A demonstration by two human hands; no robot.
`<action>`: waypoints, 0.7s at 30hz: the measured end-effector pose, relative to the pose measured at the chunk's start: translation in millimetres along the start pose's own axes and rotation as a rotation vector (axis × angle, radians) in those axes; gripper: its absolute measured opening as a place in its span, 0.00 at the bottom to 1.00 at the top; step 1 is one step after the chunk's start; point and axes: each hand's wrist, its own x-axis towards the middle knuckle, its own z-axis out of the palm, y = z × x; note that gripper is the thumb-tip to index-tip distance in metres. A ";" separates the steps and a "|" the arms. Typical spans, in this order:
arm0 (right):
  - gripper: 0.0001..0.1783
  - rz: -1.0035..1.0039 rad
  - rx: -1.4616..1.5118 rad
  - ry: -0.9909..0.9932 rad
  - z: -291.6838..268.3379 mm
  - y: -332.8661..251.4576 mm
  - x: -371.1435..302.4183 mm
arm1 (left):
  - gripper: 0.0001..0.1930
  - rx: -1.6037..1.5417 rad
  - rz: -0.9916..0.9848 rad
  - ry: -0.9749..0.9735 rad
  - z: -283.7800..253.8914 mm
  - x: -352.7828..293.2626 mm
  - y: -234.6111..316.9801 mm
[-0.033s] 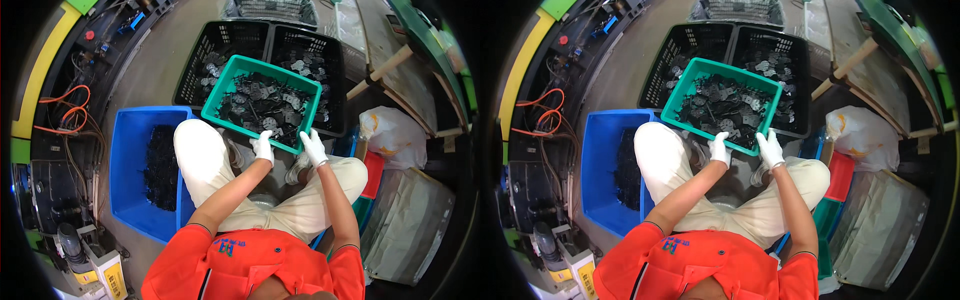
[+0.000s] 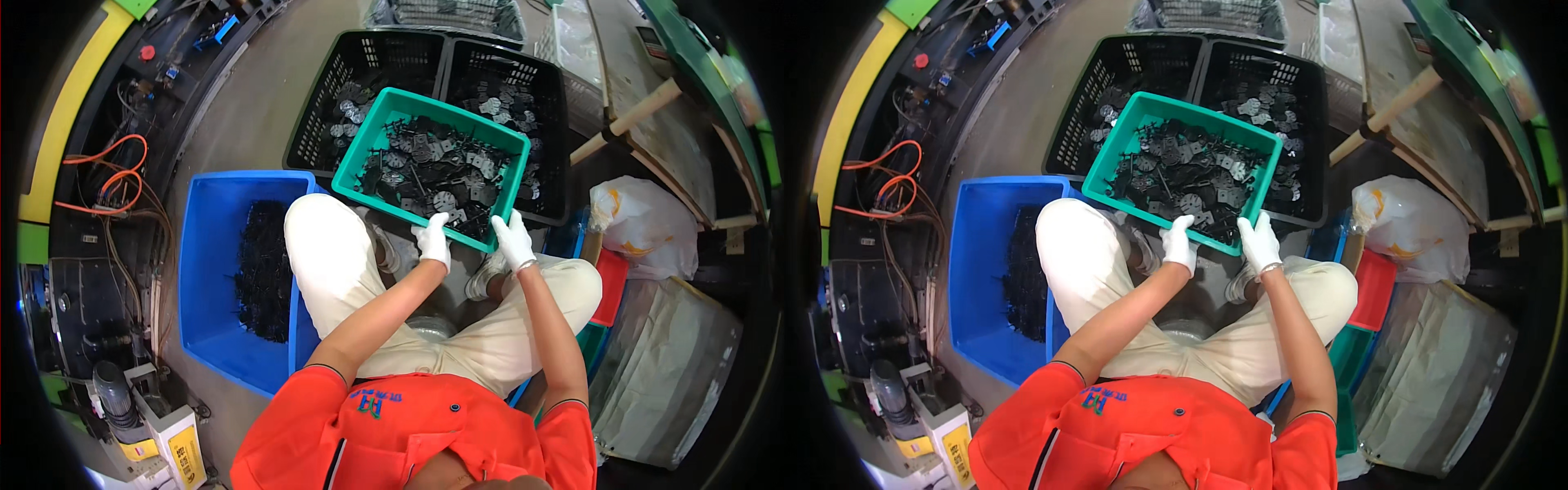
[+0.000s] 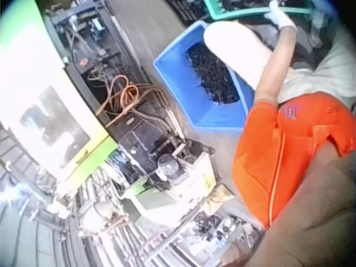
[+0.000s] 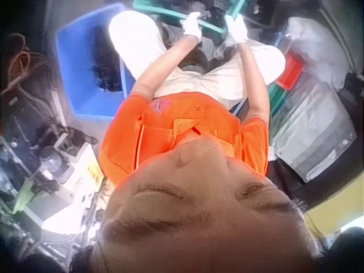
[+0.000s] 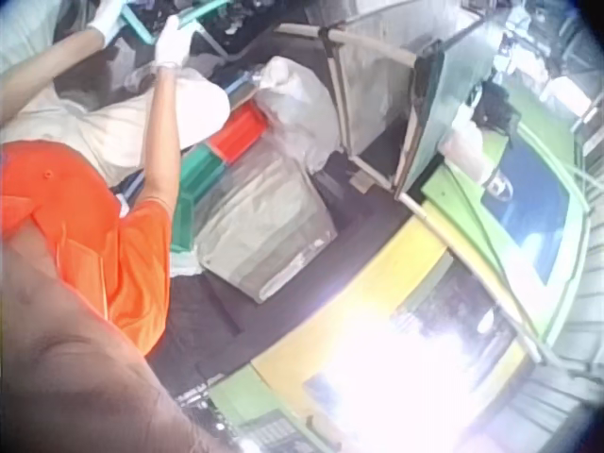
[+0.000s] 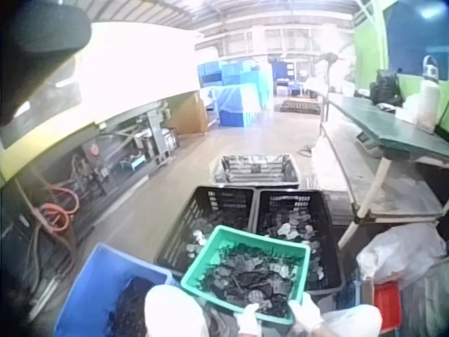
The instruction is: The recorder sits at a workstation and sorts small black and grey plastic components from a green tray into different bins and trays.
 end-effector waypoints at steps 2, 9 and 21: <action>0.25 0.011 -0.097 0.057 2.2 -5.8 7.5 | 0.31 0.067 -0.083 -0.055 8.9 -13.3 7.3; 0.19 0.110 -0.327 0.087 -8.6 -14.1 26.8 | 0.33 0.048 -0.186 -0.075 16.9 -26.9 1.5; 0.10 -0.800 -1.105 0.263 -44.8 -62.0 134.3 | 0.41 0.159 -0.508 -0.281 -1.6 -50.0 32.3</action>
